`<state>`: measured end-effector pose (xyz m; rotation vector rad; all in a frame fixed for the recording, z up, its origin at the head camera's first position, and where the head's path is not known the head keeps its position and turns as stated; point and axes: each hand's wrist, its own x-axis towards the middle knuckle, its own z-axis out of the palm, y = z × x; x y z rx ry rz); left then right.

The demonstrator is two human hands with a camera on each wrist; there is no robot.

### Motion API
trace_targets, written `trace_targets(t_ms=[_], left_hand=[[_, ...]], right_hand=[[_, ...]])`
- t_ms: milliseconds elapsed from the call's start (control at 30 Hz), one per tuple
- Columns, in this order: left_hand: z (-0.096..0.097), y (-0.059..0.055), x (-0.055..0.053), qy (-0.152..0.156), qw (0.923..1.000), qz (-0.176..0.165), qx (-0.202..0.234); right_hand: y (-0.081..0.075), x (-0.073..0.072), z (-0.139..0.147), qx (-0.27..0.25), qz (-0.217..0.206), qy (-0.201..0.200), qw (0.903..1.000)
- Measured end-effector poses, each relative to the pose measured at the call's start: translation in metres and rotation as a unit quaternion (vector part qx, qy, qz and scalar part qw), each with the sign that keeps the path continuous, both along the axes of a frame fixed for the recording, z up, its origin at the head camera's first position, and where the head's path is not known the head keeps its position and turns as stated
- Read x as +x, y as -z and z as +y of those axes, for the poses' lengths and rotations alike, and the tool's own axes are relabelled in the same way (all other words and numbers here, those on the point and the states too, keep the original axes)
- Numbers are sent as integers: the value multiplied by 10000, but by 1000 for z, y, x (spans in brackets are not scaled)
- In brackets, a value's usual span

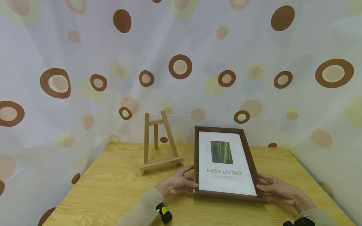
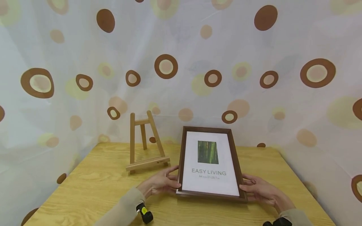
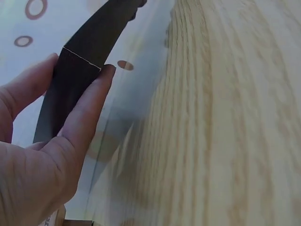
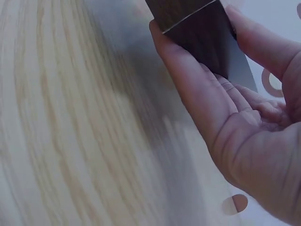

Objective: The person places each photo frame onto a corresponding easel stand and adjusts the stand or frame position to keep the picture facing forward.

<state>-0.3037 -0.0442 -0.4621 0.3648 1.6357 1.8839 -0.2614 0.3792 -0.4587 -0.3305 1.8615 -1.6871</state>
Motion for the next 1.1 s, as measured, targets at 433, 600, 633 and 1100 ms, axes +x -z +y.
trace_targets(t_ms=[433,600,633,1100], left_hand=[[-19,-2,3,-247,9991,330,-32],[-27,3,2,-347,9981,482,-163],[-28,3,2,-352,9980,488,-173],[-40,-1,-3,-258,9938,1014,-388]], right_hand=[[-6,-6,-21,-558,375,-145,9976],[-5,-8,-30,-515,630,-25,9967],[-5,-8,-32,-441,696,17,9966],[-14,-13,-49,-39,989,506,9938]])
